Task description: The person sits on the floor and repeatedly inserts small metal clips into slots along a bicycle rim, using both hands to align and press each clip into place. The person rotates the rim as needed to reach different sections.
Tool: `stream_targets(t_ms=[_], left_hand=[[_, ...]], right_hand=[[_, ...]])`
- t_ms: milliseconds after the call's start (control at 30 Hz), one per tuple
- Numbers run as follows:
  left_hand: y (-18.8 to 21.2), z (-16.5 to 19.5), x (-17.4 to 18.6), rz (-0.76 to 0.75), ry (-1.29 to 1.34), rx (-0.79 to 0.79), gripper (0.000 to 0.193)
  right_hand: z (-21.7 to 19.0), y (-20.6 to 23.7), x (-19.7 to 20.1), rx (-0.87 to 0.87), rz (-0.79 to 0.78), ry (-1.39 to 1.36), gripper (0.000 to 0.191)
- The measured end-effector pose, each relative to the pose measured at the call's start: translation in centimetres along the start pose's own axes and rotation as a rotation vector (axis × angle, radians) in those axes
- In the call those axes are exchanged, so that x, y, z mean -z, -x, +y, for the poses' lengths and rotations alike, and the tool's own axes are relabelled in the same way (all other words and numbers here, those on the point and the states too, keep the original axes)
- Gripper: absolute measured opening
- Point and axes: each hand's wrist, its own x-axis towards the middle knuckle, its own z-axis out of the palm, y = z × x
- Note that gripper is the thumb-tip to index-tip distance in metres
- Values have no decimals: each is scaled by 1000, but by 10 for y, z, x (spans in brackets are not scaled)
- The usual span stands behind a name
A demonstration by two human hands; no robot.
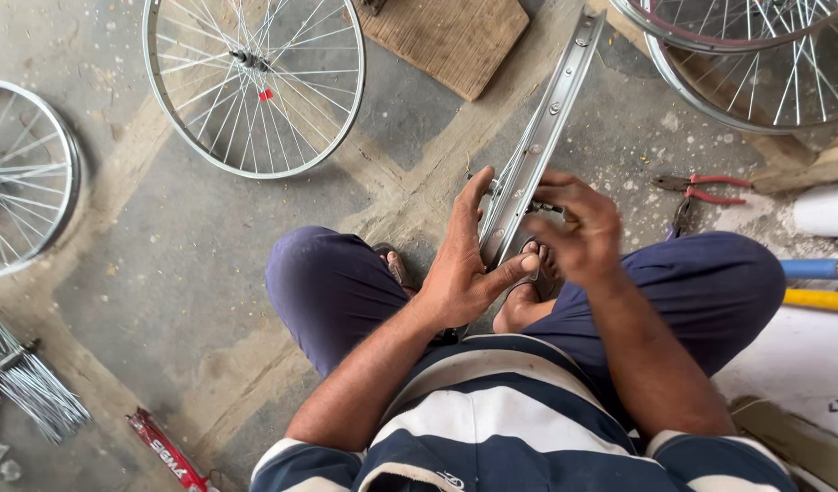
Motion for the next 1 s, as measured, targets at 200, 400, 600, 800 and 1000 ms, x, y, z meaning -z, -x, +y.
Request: stream_targets(t_ms=[200, 400, 600, 800, 1000], left_hand=[[1, -2, -7, -26, -170, -47, 108], [-1, -3, -5, 10, -155, -58, 110], [1, -3, -3, -12, -301, -87, 109], [1, -3, -7, -5, -259, -125, 109], [2, -3, 0, 27, -259, -172, 109]], right_hand=[[16, -23, 44, -520, -370, -701, 54], [-10, -12, -9, 162, 173, 635, 37], [0, -21, 7, -240, -288, -116, 35], [15, -7, -30, 273, 177, 533, 31], [25, -21, 9, -448, -314, -666, 55]])
